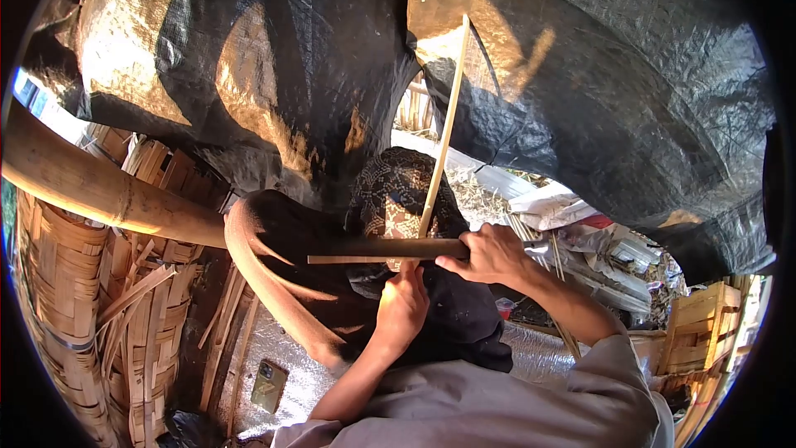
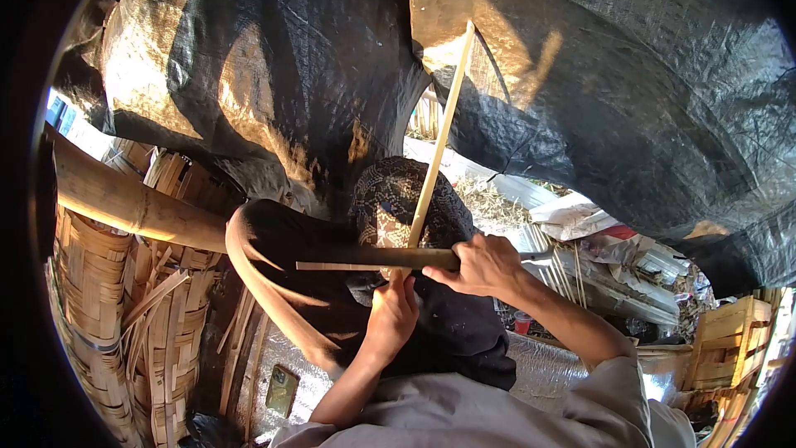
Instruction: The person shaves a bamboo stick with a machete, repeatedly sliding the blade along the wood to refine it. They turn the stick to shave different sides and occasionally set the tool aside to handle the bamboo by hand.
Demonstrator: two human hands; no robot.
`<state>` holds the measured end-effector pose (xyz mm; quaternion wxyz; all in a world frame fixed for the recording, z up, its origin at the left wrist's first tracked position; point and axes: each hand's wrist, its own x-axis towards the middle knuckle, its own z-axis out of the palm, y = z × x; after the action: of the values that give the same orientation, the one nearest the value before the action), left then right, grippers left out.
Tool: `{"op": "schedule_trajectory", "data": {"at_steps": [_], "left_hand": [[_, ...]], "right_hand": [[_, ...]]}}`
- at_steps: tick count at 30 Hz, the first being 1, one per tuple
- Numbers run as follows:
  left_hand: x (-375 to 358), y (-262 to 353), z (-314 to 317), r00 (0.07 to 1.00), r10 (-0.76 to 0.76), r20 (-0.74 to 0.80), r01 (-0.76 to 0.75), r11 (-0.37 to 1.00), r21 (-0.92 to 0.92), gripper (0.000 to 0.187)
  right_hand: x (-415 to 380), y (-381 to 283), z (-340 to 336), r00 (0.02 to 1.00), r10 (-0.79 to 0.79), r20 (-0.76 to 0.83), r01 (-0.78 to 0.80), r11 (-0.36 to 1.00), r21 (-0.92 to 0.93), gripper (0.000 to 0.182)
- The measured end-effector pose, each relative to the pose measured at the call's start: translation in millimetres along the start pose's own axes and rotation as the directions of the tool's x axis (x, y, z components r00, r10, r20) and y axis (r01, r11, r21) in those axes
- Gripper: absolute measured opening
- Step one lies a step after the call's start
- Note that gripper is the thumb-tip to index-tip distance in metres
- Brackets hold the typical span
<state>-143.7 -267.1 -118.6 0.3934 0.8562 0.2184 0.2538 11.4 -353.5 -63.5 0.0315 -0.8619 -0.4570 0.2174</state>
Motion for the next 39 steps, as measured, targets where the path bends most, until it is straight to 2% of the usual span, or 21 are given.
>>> {"op": "schedule_trajectory", "data": {"at_steps": [2, 3, 4, 6, 7, 10, 14, 15, 18, 20, 22, 24, 26, 28, 29, 30, 32, 33, 35, 38, 39], "left_hand": [[-2.2, -1.0, 1.7, 1.0, -0.019, 0.001, 0.019, 1.0, 0.003, 0.01], [-4.0, -2.8, 0.8, 0.999, -0.027, 0.018, 0.026, 0.999, 0.024, 0.01], [-4.1, -3.6, -0.2, 0.999, -0.03, 0.029, 0.028, 0.999, 0.047, 0.01], [-4.6, 0.0, -1.5, 1.0, 0.017, -0.004, -0.016, 0.998, 0.063, 0.011], [-4.4, -1.0, -0.8, 1.0, 0.002, 0.001, -0.002, 0.997, 0.072, 0.011], [-6.3, -3.7, 0.0, 1.0, -0.007, 0.019, 0.006, 0.998, 0.056, 0.011], [-2.8, -1.3, 1.3, 0.999, 0.042, -0.019, -0.042, 0.999, -0.016, 0.012], [-4.3, 6.5, -2.4, 0.997, -0.066, 0.034, 0.065, 0.997, 0.035, 0.012], [-7.4, -3.8, -0.1, 1.0, -0.024, 0.012, 0.023, 0.996, 0.092, 0.012], [-7.0, -9.0, 4.0, 1.0, 0.014, -0.024, -0.013, 0.998, 0.062, 0.013], [-8.1, -9.3, 4.2, 1.0, -0.029, 0.004, 0.029, 0.997, 0.069, 0.014], [-7.6, -7.3, 2.5, 1.0, 0.01, -0.017, -0.009, 0.996, 0.09, 0.015], [-5.7, -7.6, 2.8, 0.998, 0.054, -0.042, -0.05, 0.993, 0.109, 0.015], [-5.8, -7.7, 2.4, 0.999, -0.028, 0.022, 0.027, 0.998, 0.048, 0.016], [-6.2, -2.8, 0.4, 0.992, 0.114, -0.062, -0.1, 0.976, 0.192, 0.016], [-4.9, -2.7, 0.0, 0.991, 0.119, -0.063, -0.105, 0.976, 0.193, 0.016], [-6.5, -2.5, -0.7, 0.999, 0.045, -0.022, -0.041, 0.987, 0.157, 0.016], [-8.2, -2.0, -1.4, 0.999, 0.049, -0.017, -0.046, 0.986, 0.158, 0.016], [-6.6, -1.2, -2.1, 0.998, -0.062, 0.018, 0.06, 0.994, 0.091, 0.017], [-7.5, -6.4, 2.4, 0.999, -0.049, 0.018, 0.047, 0.994, 0.098, 0.018], [-8.1, -3.6, 1.1, 0.999, 0.043, -0.029, -0.036, 0.981, 0.193, 0.017]], "right_hand": [[6.8, 11.3, 6.4, 0.989, -0.027, -0.149, 0.019, 0.998, -0.052, 0.069], [18.1, 18.4, 4.2, 0.992, 0.033, -0.125, -0.031, 0.999, 0.016, 0.066], [24.7, 24.5, 5.1, 0.957, 0.068, -0.282, -0.048, 0.996, 0.077, 0.062], [39.6, 30.9, 3.0, 0.948, 0.181, -0.262, -0.131, 0.972, 0.196, 0.059], [35.1, 28.5, -0.3, 0.96, 0.151, -0.236, -0.092, 0.966, 0.242, 0.059], [15.3, 14.3, -3.3, 0.996, 0.052, -0.078, -0.042, 0.992, 0.123, 0.073], [-0.1, 2.3, 6.2, 0.978, -0.163, -0.132, 0.149, 0.983, -0.107, 0.073], [4.3, 6.9, 4.5, 0.981, -0.142, -0.131, 0.136, 0.989, -0.059, 0.073], [30.4, 36.2, -4.9, 0.967, -0.072, -0.245, 0.063, 0.997, -0.045, 0.079], [51.3, 61.7, 2.8, 0.915, 0.068, -0.398, -0.031, 0.995, 0.1, 0.08], [48.9, 59.6, 4.1, 0.944, 0.142, -0.299, -0.081, 0.975, 0.206, 0.08], [40.2, 47.4, -4.6, 0.969, 0.247, 0.007, -0.234, 0.912, 0.336, 0.079], [28.0, 39.3, 6.3, 0.993, 0.109, -0.04, -0.095, 0.961, 0.259, 0.077], [11.9, 21.9, 2.7, 0.999, -0.04, -0.031, 0.044, 0.992, 0.119, 0.075], [8.4, 16.5, 3.1, 0.992, -0.081, -0.102, 0.086, 0.995, 0.049, 0.065], [11.8, 19.0, 3.5, 0.982, -0.141, -0.128, 0.136, 0.989, -0.051, 0.063], [32.8, 38.0, 5.1, 0.988, -0.084, -0.127, 0.085, 0.996, -0.003, 0.079], [48.3, 50.0, 0.0, 0.981, -0.076, -0.179, 0.078, 0.997, 0.005, 0.08], [78.4, 79.0, -9.3, 0.971, 0.111, -0.211, -0.07, 0.979, 0.192, 0.076], [87.2, 85.6, -21.0, 0.956, 0.194, -0.221, -0.131, 0.954, 0.269, 0.074], [86.5, 86.2, -22.2, 0.962, 0.194, -0.194, -0.134, 0.95, 0.282, 0.074]]}}
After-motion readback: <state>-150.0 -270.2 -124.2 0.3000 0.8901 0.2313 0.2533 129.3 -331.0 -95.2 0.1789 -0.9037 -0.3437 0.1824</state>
